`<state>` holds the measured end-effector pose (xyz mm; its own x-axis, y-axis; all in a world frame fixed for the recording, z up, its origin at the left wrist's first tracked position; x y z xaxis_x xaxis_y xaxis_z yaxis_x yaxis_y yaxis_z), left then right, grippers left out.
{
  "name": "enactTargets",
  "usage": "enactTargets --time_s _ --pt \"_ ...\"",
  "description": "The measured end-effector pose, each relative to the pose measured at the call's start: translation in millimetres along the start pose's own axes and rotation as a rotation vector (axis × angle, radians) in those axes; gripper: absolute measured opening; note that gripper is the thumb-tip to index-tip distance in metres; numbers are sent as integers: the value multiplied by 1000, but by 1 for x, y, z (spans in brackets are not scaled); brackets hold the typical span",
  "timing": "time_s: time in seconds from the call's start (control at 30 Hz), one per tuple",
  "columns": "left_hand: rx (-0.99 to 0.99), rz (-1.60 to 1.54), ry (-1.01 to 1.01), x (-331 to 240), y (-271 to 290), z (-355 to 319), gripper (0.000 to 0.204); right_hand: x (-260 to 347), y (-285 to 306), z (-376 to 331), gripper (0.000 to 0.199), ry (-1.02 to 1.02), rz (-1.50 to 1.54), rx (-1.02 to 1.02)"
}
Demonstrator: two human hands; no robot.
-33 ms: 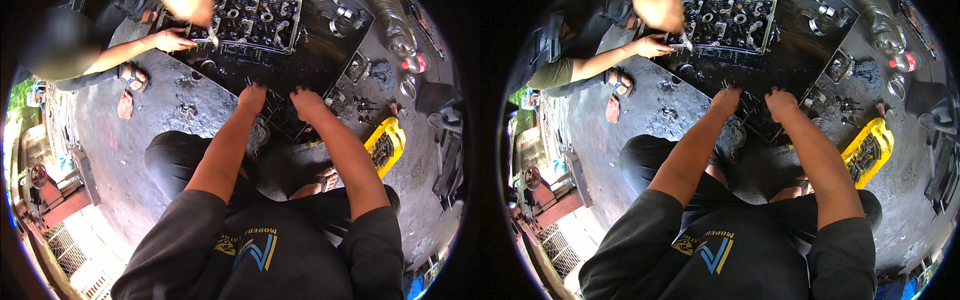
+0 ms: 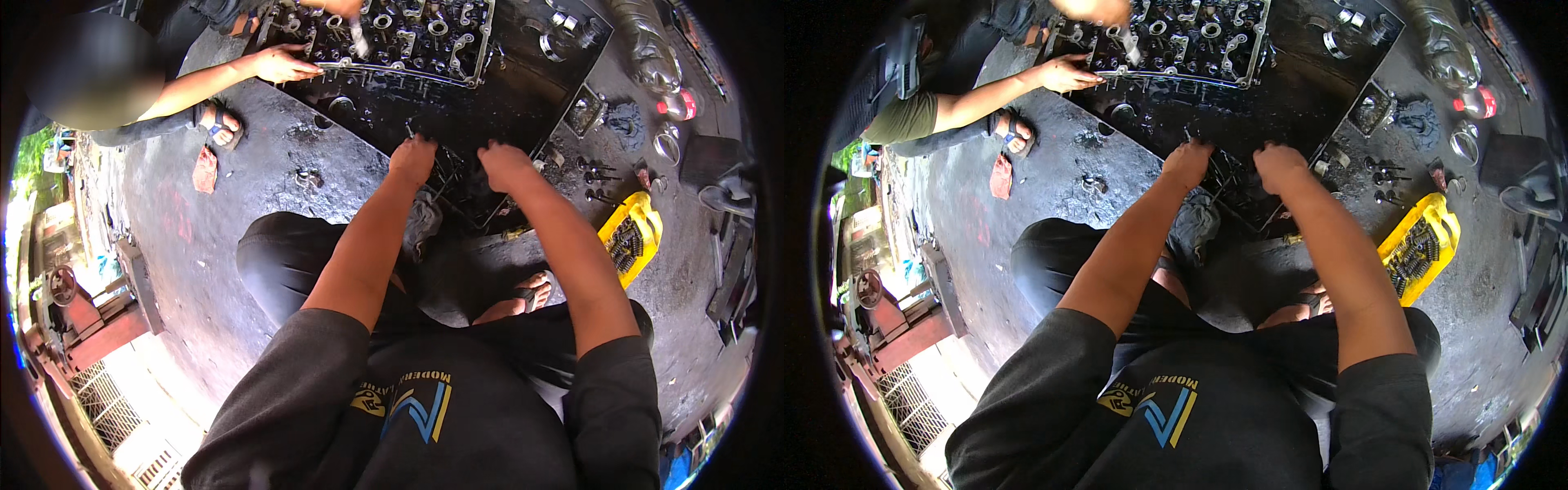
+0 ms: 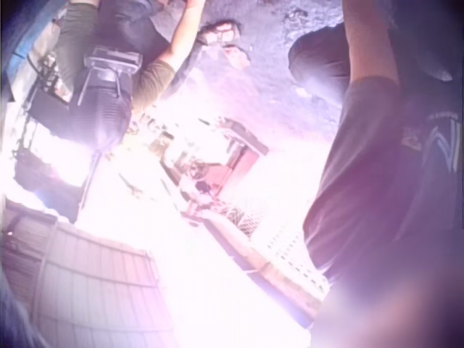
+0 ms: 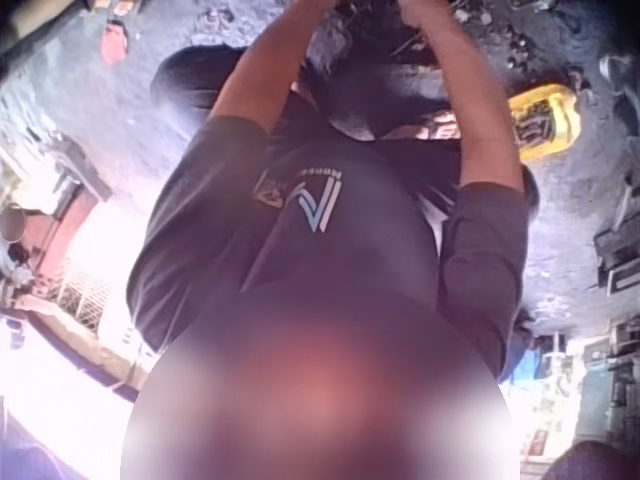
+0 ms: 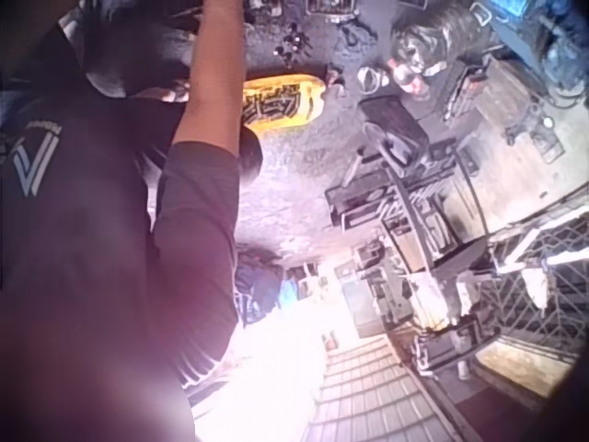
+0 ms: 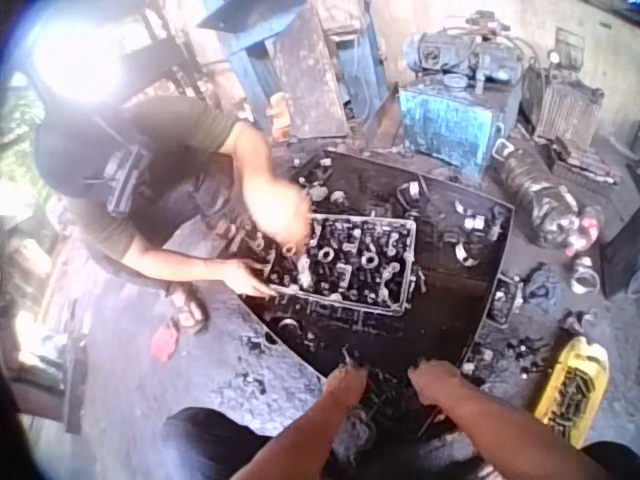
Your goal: The person cleans an engine cylinder head by wiping its surface with a rag and picking up small parts from a yellow tray. Another person assists by holding the cylinder head steady.
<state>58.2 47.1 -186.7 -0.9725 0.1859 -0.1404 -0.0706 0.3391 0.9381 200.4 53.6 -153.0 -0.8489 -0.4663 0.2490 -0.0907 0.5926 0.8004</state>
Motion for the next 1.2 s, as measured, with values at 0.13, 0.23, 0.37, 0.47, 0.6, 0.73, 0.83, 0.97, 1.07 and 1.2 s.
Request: enactTargets --time_s 0.13,0.23,0.37,0.47,0.6,0.73,0.83,0.97,1.07,1.2 --pt "35 -43 34 13 5 -3 33 -37 23 6 44 -45 225 52" --pt "0 -5 77 17 19 -3 31 -56 42 8 46 -133 419 26" --pt "-162 -76 144 14 55 -4 24 -56 41 5 58 -255 179 -232" --pt "-148 -273 195 12 73 1 23 -45 21 13 64 -228 69 -330" --pt "-20 -459 259 8 83 -2 27 -71 19 23 51 -203 745 -303" --pt "-57 -416 306 -2 108 -11 26 -72 65 14 46 -51 1168 -252" --pt "-85 -443 328 -33 115 -9 25 -55 83 1 48 -20 1385 -262" --pt "-237 -414 274 -77 128 -14 17 -38 77 -4 41 -161 1551 -251" --pt "-313 -356 259 -76 144 -20 15 -30 93 0 40 -96 1382 -381" --pt "-275 -247 206 -62 157 -14 18 -34 105 4 41 -123 1198 -456"
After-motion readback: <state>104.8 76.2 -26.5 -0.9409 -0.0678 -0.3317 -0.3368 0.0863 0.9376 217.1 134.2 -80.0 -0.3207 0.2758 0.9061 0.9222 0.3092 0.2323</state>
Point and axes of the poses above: each hand's wrist, its own z-axis towards the middle knuckle, its own y-axis out of the back of the hand, x = y × z, the point moved 9 cm from there along z, towards the middle knuckle, and after that the axes turned 4 degrees about z, right-handed, at the moved point
